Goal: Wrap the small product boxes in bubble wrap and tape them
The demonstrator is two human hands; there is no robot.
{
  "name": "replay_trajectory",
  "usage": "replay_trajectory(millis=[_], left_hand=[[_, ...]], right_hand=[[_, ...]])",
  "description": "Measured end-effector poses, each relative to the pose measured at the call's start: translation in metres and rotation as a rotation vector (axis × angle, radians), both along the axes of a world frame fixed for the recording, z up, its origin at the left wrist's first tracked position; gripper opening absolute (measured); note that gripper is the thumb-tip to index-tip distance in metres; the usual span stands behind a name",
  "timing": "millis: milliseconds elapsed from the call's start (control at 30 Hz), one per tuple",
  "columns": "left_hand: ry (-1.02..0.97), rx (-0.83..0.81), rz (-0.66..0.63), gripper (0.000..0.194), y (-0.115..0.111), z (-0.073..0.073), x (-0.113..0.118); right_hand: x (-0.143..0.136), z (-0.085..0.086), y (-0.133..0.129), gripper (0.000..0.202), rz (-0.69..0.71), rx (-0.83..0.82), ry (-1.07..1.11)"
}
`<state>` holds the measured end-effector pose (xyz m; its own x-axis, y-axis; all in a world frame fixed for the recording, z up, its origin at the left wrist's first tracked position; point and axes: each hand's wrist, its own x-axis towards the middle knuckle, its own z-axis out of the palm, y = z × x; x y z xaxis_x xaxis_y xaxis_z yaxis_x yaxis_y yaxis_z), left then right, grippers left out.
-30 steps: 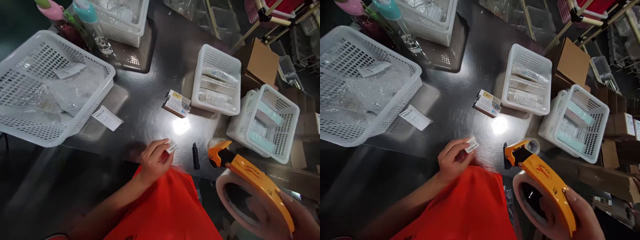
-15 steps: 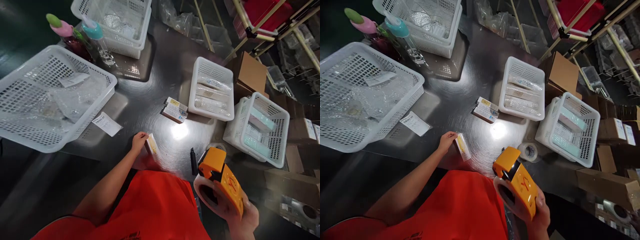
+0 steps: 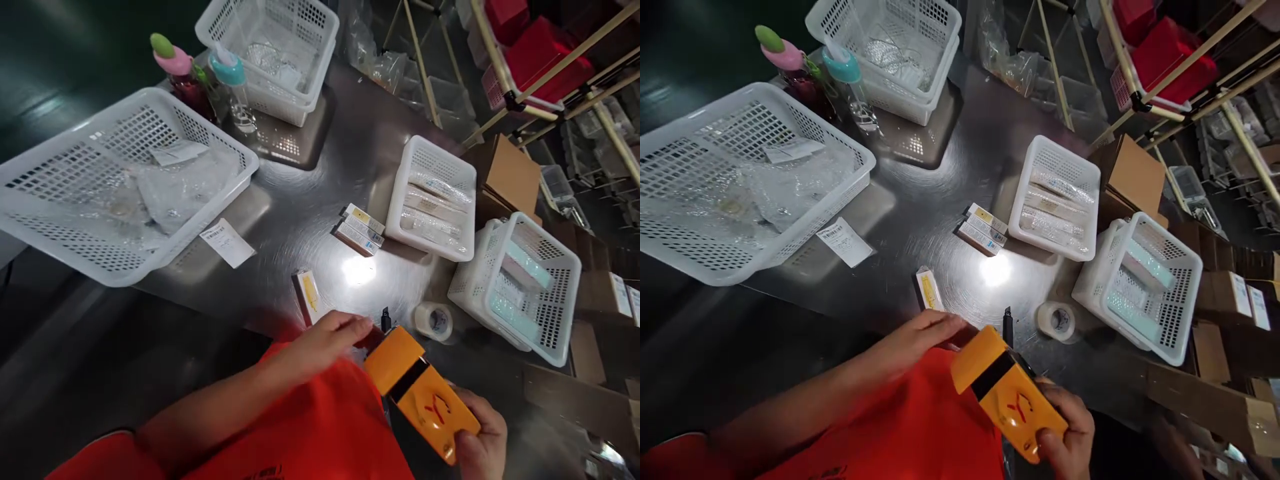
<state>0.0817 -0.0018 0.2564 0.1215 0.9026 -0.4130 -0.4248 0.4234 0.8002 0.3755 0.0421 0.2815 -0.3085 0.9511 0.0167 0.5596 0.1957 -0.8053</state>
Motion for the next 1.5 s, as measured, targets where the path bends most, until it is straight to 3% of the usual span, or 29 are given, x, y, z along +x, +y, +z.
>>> replay_trajectory(millis=[67,133,233,367,467,600,867,1067,1200,1333,1500], left_hand=[[0.036,-0.005,0.040,0.043,-0.009,0.013,0.003],[0.081,0.010,0.041,0.043,-0.013,0.015,0.002],[-0.045,-0.098,0.110,0.040,-0.011,0.006,0.003],[-0.465,-0.362,0.119,0.038,-0.003,-0.013,0.008],[-0.536,-0.400,0.107,0.033,0.000,-0.021,0.011],[-0.302,-0.256,0.113,0.028,0.000,-0.022,0.010],[0.343,0.154,0.234,0.024,-0.009,-0.011,0.005],[0.450,0.185,0.299,0.023,-0.011,-0.015,-0.005],[0.485,0.220,0.253,0.021,-0.009,-0.017,-0.009],[0.669,0.304,0.294,0.022,-0.010,-0.017,-0.003],[0.995,0.466,0.265,0.033,-0.010,-0.024,0.021]], right_hand=[[-0.003,0.002,0.001,0.044,0.098,0.098,-0.045],[-0.005,0.003,0.001,0.041,0.160,0.150,-0.067],[-0.008,0.003,-0.002,0.042,0.203,0.170,-0.055],[-0.012,0.003,-0.006,0.041,0.205,0.182,0.017],[-0.014,0.000,-0.009,0.039,0.175,0.184,0.050],[-0.013,-0.001,-0.011,0.041,0.129,0.168,0.020],[-0.012,0.014,-0.011,0.039,0.265,0.125,-0.046],[-0.004,0.015,-0.016,0.041,0.249,0.205,-0.110],[-0.019,0.027,-0.007,0.035,0.324,0.182,-0.175],[-0.038,0.044,-0.003,0.027,0.352,0.088,-0.241],[-0.041,0.052,-0.019,0.033,0.291,-0.088,-0.429]])
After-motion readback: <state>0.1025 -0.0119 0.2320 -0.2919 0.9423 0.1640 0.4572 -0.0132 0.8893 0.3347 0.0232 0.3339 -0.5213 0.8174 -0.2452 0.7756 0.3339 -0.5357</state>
